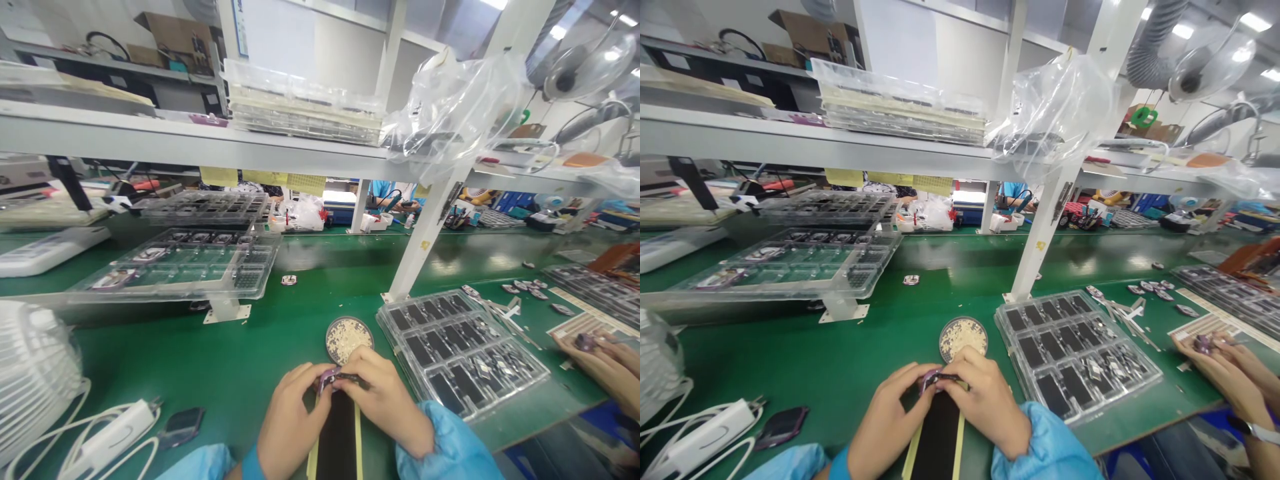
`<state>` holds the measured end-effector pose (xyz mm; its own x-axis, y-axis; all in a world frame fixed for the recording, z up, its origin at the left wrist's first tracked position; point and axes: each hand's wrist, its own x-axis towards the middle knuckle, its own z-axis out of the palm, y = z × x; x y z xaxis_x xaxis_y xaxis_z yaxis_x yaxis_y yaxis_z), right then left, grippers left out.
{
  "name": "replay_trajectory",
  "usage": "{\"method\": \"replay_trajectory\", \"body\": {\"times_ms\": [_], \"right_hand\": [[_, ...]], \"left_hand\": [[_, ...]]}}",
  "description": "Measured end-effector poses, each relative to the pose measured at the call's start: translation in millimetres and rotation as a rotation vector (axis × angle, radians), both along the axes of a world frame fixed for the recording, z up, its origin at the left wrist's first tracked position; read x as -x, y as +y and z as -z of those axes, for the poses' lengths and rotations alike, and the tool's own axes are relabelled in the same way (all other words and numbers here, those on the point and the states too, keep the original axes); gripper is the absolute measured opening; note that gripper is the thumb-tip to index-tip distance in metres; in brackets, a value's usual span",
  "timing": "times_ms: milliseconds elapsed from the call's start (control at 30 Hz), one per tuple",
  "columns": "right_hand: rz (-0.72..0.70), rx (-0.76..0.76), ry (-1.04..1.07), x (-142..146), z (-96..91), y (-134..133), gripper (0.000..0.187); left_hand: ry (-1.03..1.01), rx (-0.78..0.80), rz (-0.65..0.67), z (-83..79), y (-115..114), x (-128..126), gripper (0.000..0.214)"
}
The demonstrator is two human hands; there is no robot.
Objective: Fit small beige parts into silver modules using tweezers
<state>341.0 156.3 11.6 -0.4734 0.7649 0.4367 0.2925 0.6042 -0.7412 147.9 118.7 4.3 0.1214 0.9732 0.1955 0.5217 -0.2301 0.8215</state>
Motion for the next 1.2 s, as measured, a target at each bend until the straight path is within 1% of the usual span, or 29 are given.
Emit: {"method": "replay_trajectory", "body": {"times_ms": [167,333,433,600,800,1033,1133,1200], "right_hand": [[-0.021,-0.016,-0.027,-0.9,0.5,2.3,0.013],[-0.017,0.003,-0.045,-1.2,0.3,7.9,0.005],[-0.022,0.002,-0.026,-1.3,0.2,9.1,0.008],[0.007,-0.028,-0.043,-2.3,1.7,6.7,0.008],[0.016,-0.08,-0.084,-1.7,5.8,6.7,0.013],[-0.001,-0.01,-0.058,-2.0,0.3,8.7,0.007],[-0.019,0.036,-0.015,-1.0,-0.3,9.0,0.012],[-0.039,0.081,0.045,-0.4,-1.2,10.1,0.019]], "left_hand": [[-0.031,0.026,0.013,-0.6,0.9,0.4,0.026],[-0.023,0.037,0.018,2.1,2.9,1.5,0.026],[0.005,0.04,0.037,5.3,4.4,2.8,0.026],[-0.021,0.05,0.046,9.3,6.6,4.2,0.025],[-0.031,0.057,0.041,8.7,7.9,4.6,0.024],[0.022,0.049,0.071,8.5,7.5,5.2,0.025],[0.052,0.048,0.074,7.8,7.7,5.5,0.026],[0.033,0.062,0.072,6.8,9.1,5.9,0.027]]}}
